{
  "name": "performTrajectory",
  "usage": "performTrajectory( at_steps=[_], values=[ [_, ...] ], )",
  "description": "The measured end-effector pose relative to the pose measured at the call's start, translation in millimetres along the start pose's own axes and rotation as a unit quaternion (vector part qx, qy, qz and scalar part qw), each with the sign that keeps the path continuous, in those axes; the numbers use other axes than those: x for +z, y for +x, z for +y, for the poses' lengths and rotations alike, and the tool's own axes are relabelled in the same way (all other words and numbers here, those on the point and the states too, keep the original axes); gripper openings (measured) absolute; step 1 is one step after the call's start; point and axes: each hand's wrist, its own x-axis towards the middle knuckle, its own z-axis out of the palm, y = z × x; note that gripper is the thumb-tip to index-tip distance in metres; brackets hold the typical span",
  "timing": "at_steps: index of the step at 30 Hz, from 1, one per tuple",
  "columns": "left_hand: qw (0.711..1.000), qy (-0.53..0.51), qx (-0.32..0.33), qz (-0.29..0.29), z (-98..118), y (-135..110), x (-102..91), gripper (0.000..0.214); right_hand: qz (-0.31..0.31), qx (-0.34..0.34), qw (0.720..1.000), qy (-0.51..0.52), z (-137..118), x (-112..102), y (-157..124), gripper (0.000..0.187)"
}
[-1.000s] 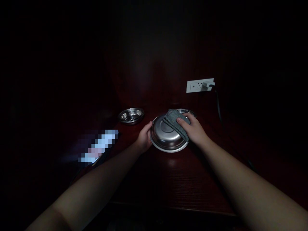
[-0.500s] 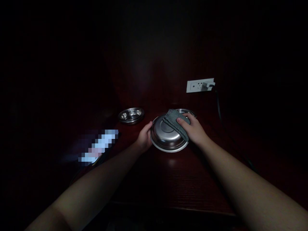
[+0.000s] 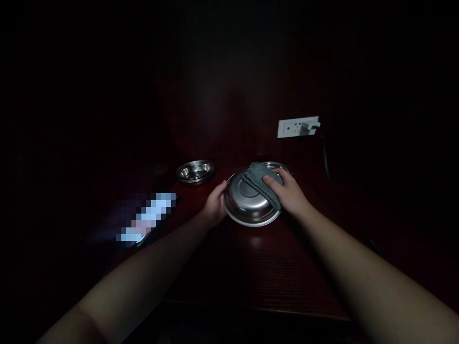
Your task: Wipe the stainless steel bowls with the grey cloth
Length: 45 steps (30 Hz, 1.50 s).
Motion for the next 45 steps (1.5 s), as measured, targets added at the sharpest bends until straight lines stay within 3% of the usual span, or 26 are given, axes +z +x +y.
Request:
performTrajectory(
  at_steps=[45],
  values=[
    [1.0,0.011,0.025,0.012,-1.1,4.3,-2.7,0.031,-0.03,0.015,0.999,0.017,-5.8,0.7,-1.6,0.035]
  ],
)
